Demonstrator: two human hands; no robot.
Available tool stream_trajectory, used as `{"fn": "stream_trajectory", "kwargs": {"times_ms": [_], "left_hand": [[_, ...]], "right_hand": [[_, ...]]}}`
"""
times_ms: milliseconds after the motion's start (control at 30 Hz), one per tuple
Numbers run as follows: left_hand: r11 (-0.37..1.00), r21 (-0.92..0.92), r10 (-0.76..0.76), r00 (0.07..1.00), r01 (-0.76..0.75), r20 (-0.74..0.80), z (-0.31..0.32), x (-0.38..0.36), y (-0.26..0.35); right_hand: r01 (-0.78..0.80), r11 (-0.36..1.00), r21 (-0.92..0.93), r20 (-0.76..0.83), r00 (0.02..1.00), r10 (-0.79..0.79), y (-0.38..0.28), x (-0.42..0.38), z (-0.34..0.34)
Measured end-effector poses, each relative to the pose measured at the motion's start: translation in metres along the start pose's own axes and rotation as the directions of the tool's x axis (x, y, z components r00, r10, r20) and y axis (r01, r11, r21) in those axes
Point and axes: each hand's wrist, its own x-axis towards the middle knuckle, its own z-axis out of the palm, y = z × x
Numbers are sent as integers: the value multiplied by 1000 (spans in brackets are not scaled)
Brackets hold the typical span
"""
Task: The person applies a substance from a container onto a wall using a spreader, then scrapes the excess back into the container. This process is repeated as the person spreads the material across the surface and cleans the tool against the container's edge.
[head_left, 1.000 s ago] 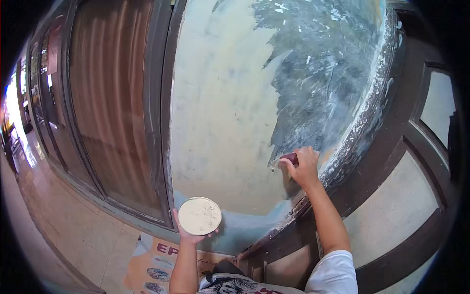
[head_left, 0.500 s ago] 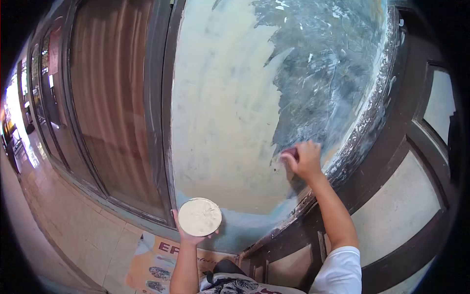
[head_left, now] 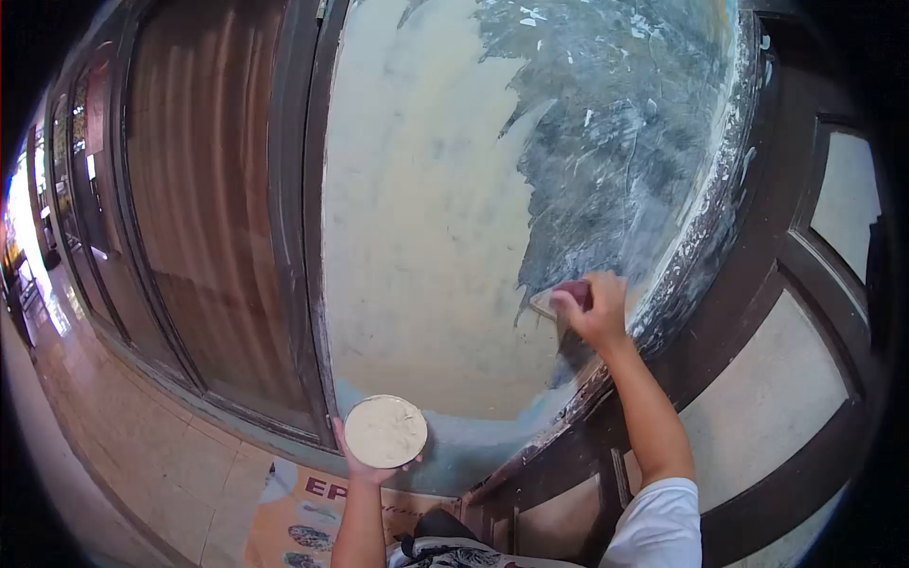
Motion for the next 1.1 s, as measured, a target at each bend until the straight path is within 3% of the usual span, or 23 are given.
{"fn": "stream_trajectory", "kwargs": {"times_ms": [33,67,167,200,233,300,333,367,433,467,500,567,600,633,700,733,767,833,867,900,967,1033,1100], "left_hand": [[1000,-1,-10,1000,10,18,-1,-1,1],[1000,-25,-18,999,19,29,-2,-2,1],[999,-35,-2,1000,3,22,-8,0,3],[999,-35,-5,1000,6,21,-8,0,3],[1000,-28,0,1000,1,26,-9,1,2],[1000,-19,4,1000,-4,27,-10,0,2],[1000,-25,-14,999,15,47,-11,-2,3],[999,-31,-31,997,33,69,-12,-3,4],[999,-24,-28,996,30,81,-10,-3,6],[999,-35,0,1000,0,18,-3,-4,6],[999,-45,26,999,-28,-46,1,-4,5],[999,-38,27,997,-29,-67,-3,-3,4],[999,-31,13,999,-14,-33,-3,-2,3],[1000,-20,-3,1000,4,2,-3,-2,4],[999,-40,-5,1000,5,7,4,-3,4],[998,-63,3,1000,-2,12,9,-3,3],[998,-65,0,1000,1,16,11,-3,2],[998,-55,19,999,-20,-33,14,-1,4],[1000,-14,-5,1000,5,16,2,1,6],[1000,-13,-12,1000,12,14,0,3,4],[999,-24,24,999,-24,30,-2,4,2],[997,-60,43,999,-44,-21,10,-1,-1],[999,-28,20,997,-18,75,2,0,3]], "right_hand": [[40,999,22,142,989,-43,0,-9,0],[202,978,-41,168,967,-193,-4,-17,3],[266,961,-71,181,951,-250,-6,-17,11],[144,987,-71,67,988,-140,-8,-4,7],[143,987,-72,69,988,-139,-5,4,5],[3,997,-82,-203,979,-19,-4,13,2],[16,1000,3,-103,995,-16,-10,10,-6],[16,1000,5,-104,994,-15,-12,-2,-5],[324,946,-14,232,921,-312,-10,-27,3],[370,927,-57,236,907,-348,-9,-32,10],[371,927,-59,236,907,-348,-9,-26,10],[12,999,-33,-65,998,-14,-8,-5,9],[-109,994,-17,-182,978,104,-9,0,7],[-115,993,-20,-182,977,110,-10,-3,5],[-70,996,55,-54,996,73,-10,-14,-3],[-265,950,164,399,899,181,-7,-27,-3],[-263,952,159,398,899,182,-6,-34,2],[254,961,-106,246,943,-223,-14,-35,9],[121,989,-90,151,983,-106,-9,-26,12],[114,989,-93,153,983,-99,-11,-12,8],[-185,982,24,-233,955,186,-14,7,1],[-155,988,-22,-182,972,148,-8,-6,0],[47,999,25,100,994,-50,-18,-25,-4]]}}
